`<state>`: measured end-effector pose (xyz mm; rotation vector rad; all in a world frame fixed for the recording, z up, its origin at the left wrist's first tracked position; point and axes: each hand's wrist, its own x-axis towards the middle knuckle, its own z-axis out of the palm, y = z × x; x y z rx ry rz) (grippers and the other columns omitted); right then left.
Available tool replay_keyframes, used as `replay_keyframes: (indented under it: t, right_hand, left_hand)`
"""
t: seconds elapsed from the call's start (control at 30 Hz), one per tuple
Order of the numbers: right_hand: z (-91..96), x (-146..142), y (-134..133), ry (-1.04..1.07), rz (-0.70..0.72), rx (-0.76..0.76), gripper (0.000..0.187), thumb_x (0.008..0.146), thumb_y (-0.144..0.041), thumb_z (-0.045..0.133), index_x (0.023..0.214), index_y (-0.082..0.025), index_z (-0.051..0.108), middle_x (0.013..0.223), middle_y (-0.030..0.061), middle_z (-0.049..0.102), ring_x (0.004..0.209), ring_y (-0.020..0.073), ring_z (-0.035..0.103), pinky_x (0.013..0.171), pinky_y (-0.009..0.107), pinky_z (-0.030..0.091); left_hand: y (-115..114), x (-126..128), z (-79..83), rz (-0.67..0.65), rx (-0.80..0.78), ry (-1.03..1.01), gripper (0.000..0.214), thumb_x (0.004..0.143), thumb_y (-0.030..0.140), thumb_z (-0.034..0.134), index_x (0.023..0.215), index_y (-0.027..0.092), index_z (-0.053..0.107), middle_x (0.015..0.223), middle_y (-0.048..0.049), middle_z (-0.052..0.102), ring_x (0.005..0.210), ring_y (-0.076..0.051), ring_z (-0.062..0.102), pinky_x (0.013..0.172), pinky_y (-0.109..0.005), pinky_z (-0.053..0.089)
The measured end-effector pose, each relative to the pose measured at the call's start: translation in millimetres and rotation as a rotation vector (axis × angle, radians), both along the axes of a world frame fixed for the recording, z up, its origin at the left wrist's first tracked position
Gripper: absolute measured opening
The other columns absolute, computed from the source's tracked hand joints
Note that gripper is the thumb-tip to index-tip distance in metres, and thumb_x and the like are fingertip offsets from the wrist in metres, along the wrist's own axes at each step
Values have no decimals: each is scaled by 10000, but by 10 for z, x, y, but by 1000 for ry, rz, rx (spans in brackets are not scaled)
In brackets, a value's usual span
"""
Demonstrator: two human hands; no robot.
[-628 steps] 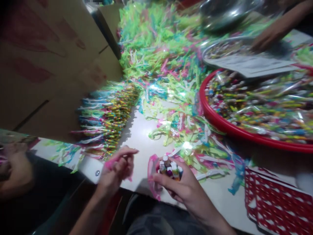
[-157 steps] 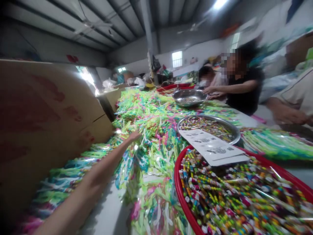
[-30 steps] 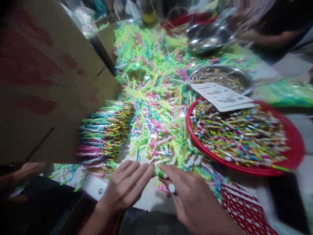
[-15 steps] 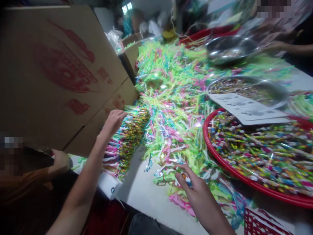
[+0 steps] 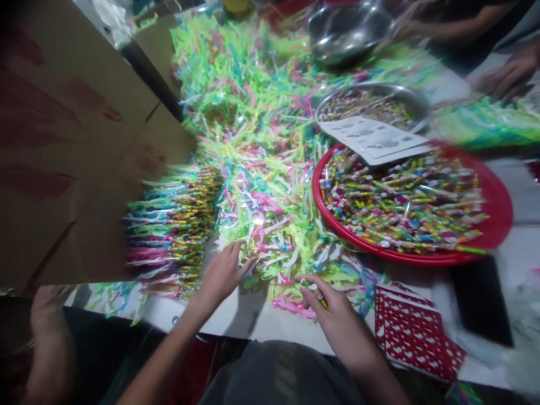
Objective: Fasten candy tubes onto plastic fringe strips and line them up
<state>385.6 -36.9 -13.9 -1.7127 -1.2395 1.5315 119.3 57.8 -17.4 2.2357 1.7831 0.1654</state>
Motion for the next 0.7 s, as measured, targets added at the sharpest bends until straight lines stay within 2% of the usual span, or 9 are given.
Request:
replay_keyframes:
  t: [0.1,0.2,0.3,0.43,0.5,0.6,0.7]
  right_hand:
    - [-29,-15,-33,21,18,-24,526,1016,-650,457,1288,-229,618,851,17,657,851,233,613,793,343,441]
    - [20,-82,10,39,41,-22,491,1031,-621,460,1327,-254,598,894,15,689,860,230,629,779,340,448]
    - [146,-168,88,41,32,16,426,1031,-584,500,1298,-269,603,895,6,711,875,232,642,811,353,453]
    - [312,-255,190,55,-38,109,337,1021,-527,558,1231,-273,626,950,10,746,955,235,669,909,371,463]
    - [359,-290,233,74,-72,165,329,1015,-520,575,1212,-264,635,970,18,759,1008,235,678,958,369,463]
    - [393,-348,273,102,-129,246,345,1008,-523,585,1208,-244,618,972,25,771,1038,221,680,1000,343,463]
    - [423,-399,278,147,-222,308,367,1010,-519,591,1239,-233,577,961,26,774,988,195,684,950,299,503]
  left_hand:
    - [-69,141,-220,176,-7,-121,556,1023,565,551,1355,120,561,1051,-141,730,1003,-308,715,824,-375,527]
    - [-31,178,-235,249,-9,-264,445,1033,478,565,1337,154,589,922,-69,720,837,-242,708,724,-315,499]
    - [-98,202,-60,269,14,-402,346,1043,396,541,1290,177,643,838,-33,698,749,-199,664,713,-293,470]
    - [-289,243,274,288,40,-608,277,1047,417,554,1183,222,695,818,-2,696,759,-152,641,762,-259,472]
    - [-348,271,402,338,-9,-843,255,1013,440,632,1121,225,715,802,8,686,760,-131,624,761,-236,471]
    - [-372,326,513,412,-165,-1277,254,943,435,748,1063,212,743,710,29,629,694,-99,568,706,-203,453]
    - [-357,379,564,466,-259,-1524,278,866,414,836,1020,193,768,670,38,595,648,-74,543,651,-170,445]
